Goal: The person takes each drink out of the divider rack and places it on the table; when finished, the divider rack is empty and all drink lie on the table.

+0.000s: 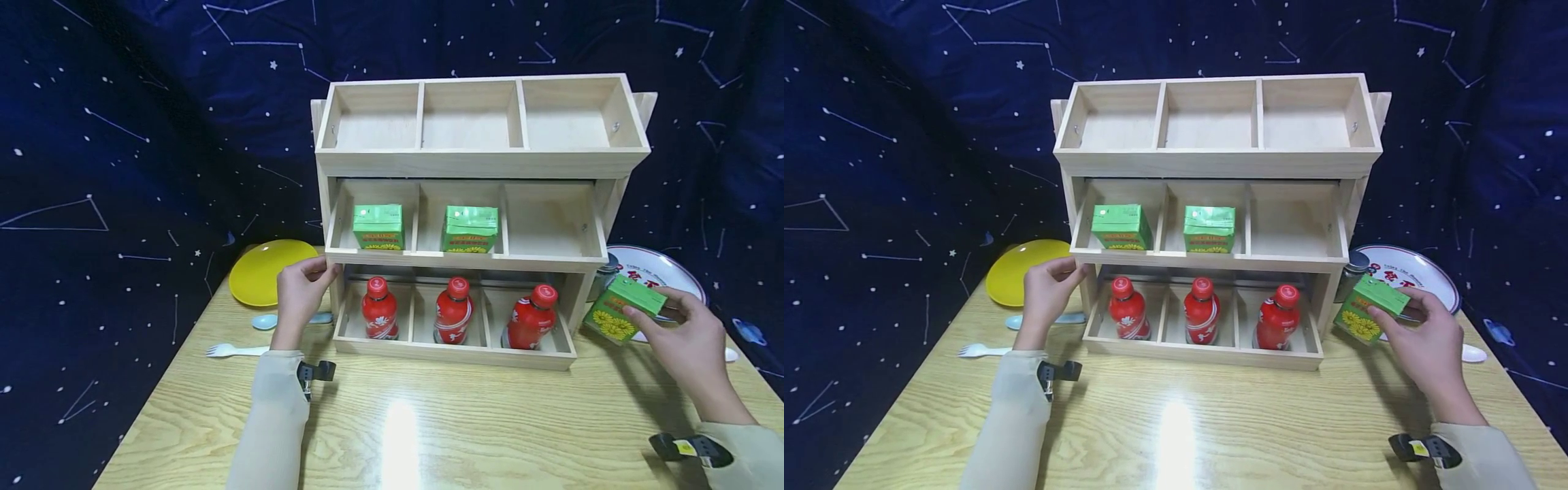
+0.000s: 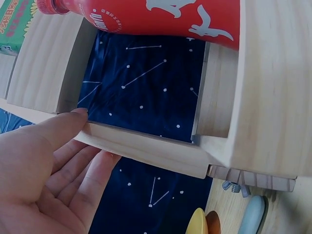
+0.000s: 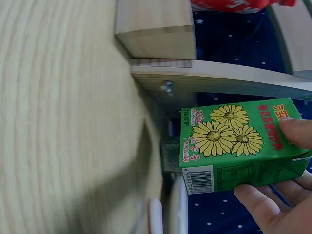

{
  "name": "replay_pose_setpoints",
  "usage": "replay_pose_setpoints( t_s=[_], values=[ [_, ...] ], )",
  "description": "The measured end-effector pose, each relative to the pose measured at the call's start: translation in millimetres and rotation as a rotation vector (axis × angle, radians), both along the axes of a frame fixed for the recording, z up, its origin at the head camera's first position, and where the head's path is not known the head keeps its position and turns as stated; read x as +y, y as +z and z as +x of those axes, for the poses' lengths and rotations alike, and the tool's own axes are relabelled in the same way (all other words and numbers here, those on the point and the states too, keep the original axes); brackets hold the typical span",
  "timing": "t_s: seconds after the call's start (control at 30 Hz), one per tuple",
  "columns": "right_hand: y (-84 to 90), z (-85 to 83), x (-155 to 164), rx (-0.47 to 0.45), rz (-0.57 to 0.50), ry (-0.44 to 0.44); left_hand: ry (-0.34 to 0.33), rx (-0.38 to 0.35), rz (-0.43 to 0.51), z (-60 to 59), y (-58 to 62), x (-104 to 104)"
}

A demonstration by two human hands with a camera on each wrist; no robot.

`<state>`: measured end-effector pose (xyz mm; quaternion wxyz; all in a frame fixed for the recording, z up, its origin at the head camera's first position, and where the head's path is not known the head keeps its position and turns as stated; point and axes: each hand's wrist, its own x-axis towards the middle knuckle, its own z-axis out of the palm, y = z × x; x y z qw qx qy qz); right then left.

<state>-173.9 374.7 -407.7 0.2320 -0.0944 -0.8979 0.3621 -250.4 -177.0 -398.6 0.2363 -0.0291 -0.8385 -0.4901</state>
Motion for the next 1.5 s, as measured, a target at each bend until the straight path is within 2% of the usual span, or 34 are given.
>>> replay_pose_setpoints(
  t_s=[0.1, 0.33, 0.57, 0.77, 0.97, 1.23, 1.4, 1.5],
  values=[
    [-4.2, -6.8, -3.3, -0.039, 0.020, 0.006, 0.001, 0.001, 0.001, 0.4, -0.6, -0.5],
    [-14.9, -18.8, -7.3, -0.043, 0.030, 0.033, -0.002, 0.009, 0.011, 0.6, -1.5, -0.4],
    [-25.2, -20.6, -7.4, -0.039, 0.018, 0.050, -0.006, 0.017, 0.021, -1.7, -0.5, -1.0],
    [-24.5, -20.5, -6.1, -0.055, 0.034, 0.086, -0.009, 0.020, 0.028, -1.7, -0.1, -1.1],
    [-11.7, -10.0, -8.0, -0.070, 0.007, 0.078, -0.008, 0.011, 0.020, -0.4, -1.5, -0.6],
    [17.9, 11.2, -19.0, 0.065, -0.045, 0.015, -0.005, 0.006, 0.024, -1.1, -2.1, -0.5],
    [39.0, 21.3, -35.5, 0.149, -0.099, 0.047, -0.002, 0.003, 0.028, -1.6, -2.6, -0.8],
    [49.6, 24.5, -46.5, 0.159, -0.091, 0.070, -0.006, 0.008, 0.033, -1.6, -2.5, -0.4]
  ],
)
